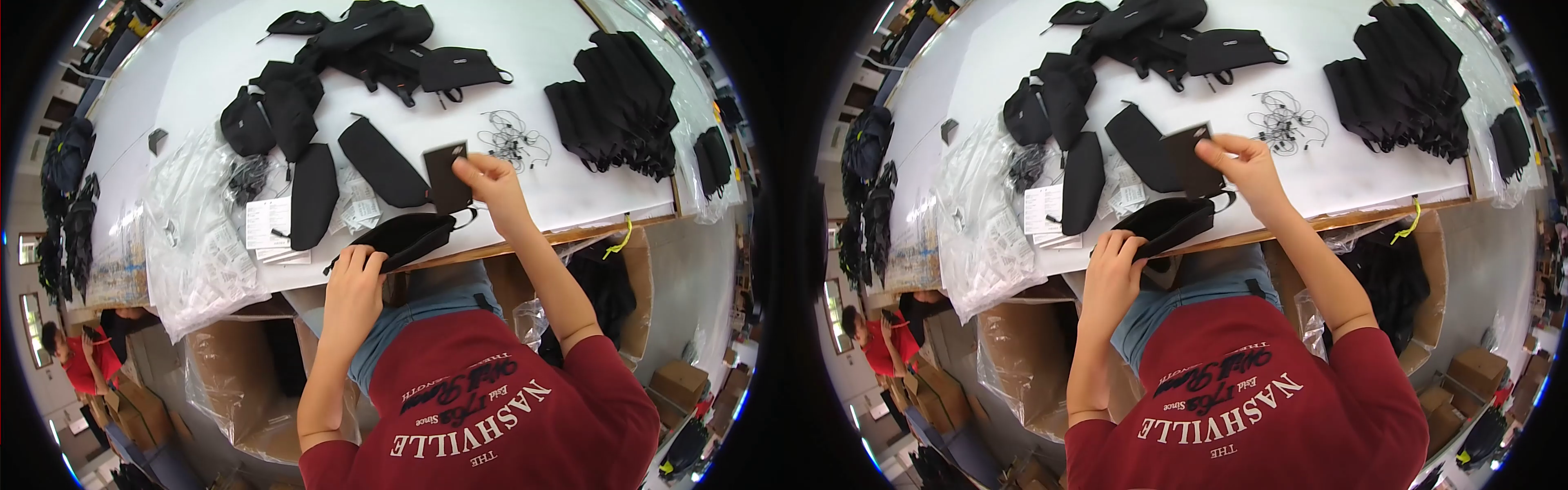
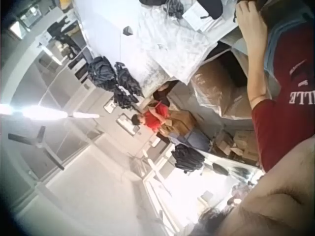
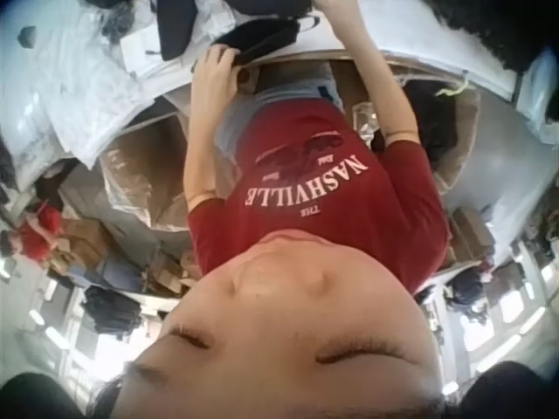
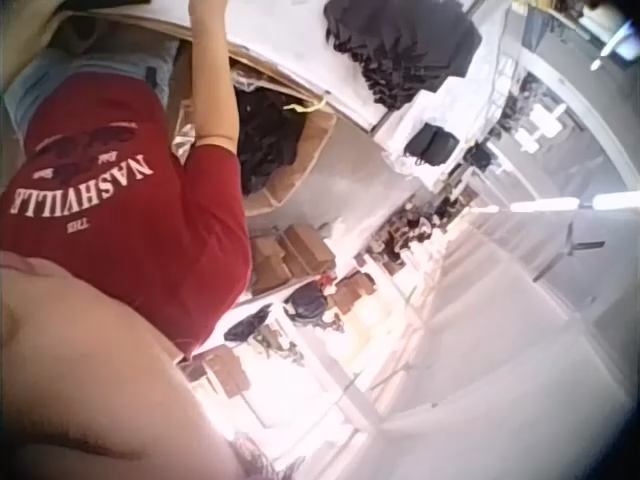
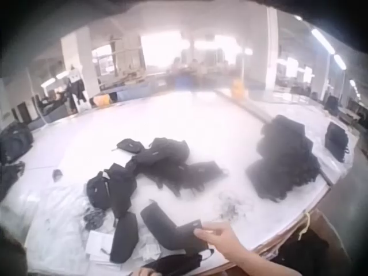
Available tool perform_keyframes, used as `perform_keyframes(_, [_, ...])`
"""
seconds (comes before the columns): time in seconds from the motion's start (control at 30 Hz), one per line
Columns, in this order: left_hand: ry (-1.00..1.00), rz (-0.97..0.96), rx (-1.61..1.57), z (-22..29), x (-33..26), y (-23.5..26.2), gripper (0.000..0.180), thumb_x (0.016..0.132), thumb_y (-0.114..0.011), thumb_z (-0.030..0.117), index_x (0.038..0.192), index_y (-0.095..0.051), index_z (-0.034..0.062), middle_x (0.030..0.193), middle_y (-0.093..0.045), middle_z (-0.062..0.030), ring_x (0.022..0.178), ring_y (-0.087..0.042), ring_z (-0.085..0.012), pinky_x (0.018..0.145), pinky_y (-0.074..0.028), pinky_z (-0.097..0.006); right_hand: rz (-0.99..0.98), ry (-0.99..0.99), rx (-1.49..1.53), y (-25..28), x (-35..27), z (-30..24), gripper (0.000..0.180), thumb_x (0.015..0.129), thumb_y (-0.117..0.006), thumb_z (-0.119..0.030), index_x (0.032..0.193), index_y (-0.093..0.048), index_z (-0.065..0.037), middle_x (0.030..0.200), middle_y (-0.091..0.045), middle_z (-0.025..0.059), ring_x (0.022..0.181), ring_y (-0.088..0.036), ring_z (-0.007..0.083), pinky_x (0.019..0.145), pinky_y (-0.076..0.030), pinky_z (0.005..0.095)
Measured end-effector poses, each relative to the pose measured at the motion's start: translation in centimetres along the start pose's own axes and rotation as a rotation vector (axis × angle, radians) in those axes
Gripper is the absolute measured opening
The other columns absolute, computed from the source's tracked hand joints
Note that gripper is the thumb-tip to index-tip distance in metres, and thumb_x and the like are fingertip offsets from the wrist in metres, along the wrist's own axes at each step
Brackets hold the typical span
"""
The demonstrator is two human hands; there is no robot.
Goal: Packaging and inspecting small black fabric pouches, including inserting labels or accessories and sorting them.
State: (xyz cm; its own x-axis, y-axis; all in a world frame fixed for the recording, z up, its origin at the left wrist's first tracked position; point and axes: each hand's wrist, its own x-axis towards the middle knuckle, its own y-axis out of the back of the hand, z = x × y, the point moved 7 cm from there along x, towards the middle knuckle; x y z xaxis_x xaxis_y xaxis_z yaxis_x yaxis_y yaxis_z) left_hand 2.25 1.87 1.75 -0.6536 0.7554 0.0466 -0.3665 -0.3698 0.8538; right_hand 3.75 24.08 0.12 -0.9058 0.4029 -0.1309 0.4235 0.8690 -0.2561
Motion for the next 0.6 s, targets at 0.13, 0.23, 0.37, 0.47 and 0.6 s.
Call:
perform_keyframes(0.13, [-0.027,0.105,0.008,0.1,-0.4,0.0,0.033,0.073,-0.069,0.003,0.102,-0.055,0.0004,0.115,-0.049,-0.0145,0.104,-0.050,-0.0353,0.086,-0.044,-0.040,-0.277,0.282,-0.365,-5.6,-2.1,-1.1,0.017,0.077,-0.072,-0.007,0.093,-0.071,-0.003,0.075,-0.059,0.0012,0.060,-0.046,0.0032,0.052,-0.035,0.0211])
perform_keyframes(0.23, [0.012,0.354,-0.274,-1.0,-0.5,0.2,0.062,0.070,-0.075,0.004,0.122,-0.042,0.0035,0.132,-0.037,-0.0209,0.114,-0.046,-0.0402,0.095,-0.040,-0.044,-0.351,0.349,-0.444,-7.6,-2.7,0.3,0.018,0.077,-0.073,-0.010,0.094,-0.073,-0.007,0.073,-0.057,0.0009,0.057,-0.047,0.0061,0.051,-0.036,0.0221])
perform_keyframes(0.37, [-0.079,0.545,-0.274,-1.6,-0.7,0.4,0.062,0.070,-0.074,0.003,0.123,-0.041,0.0037,0.129,-0.042,-0.0196,0.112,-0.048,-0.0386,0.094,-0.041,-0.043,-0.329,0.426,-0.774,-7.5,-2.6,1.4,0.016,0.076,-0.073,-0.019,0.091,-0.074,-0.015,0.071,-0.054,0.0005,0.055,-0.049,0.0116,0.050,-0.038,0.0246])
perform_keyframes(0.47, [-0.208,0.405,-0.157,-0.2,-0.2,0.0,0.045,0.073,-0.070,0.002,0.114,-0.052,0.0038,0.107,-0.059,-0.0132,0.103,-0.054,-0.0320,0.088,-0.043,-0.040,-0.388,0.500,-0.969,-7.1,-3.2,2.5,0.017,0.077,-0.072,-0.026,0.090,-0.074,-0.016,0.072,-0.055,0.0008,0.056,-0.053,0.0151,0.051,-0.041,0.0265])
perform_keyframes(0.6, [-0.202,0.297,-0.155,-0.5,-0.1,-1.1,0.025,0.077,-0.063,0.001,0.101,-0.057,0.0036,0.089,-0.058,-0.0090,0.084,-0.056,-0.0271,0.077,-0.044,-0.037,-0.421,0.623,-1.076,-7.2,-3.5,2.4,0.026,0.075,-0.072,-0.035,0.089,-0.070,-0.014,0.075,-0.057,0.0014,0.058,-0.057,0.0199,0.052,-0.044,0.0293])
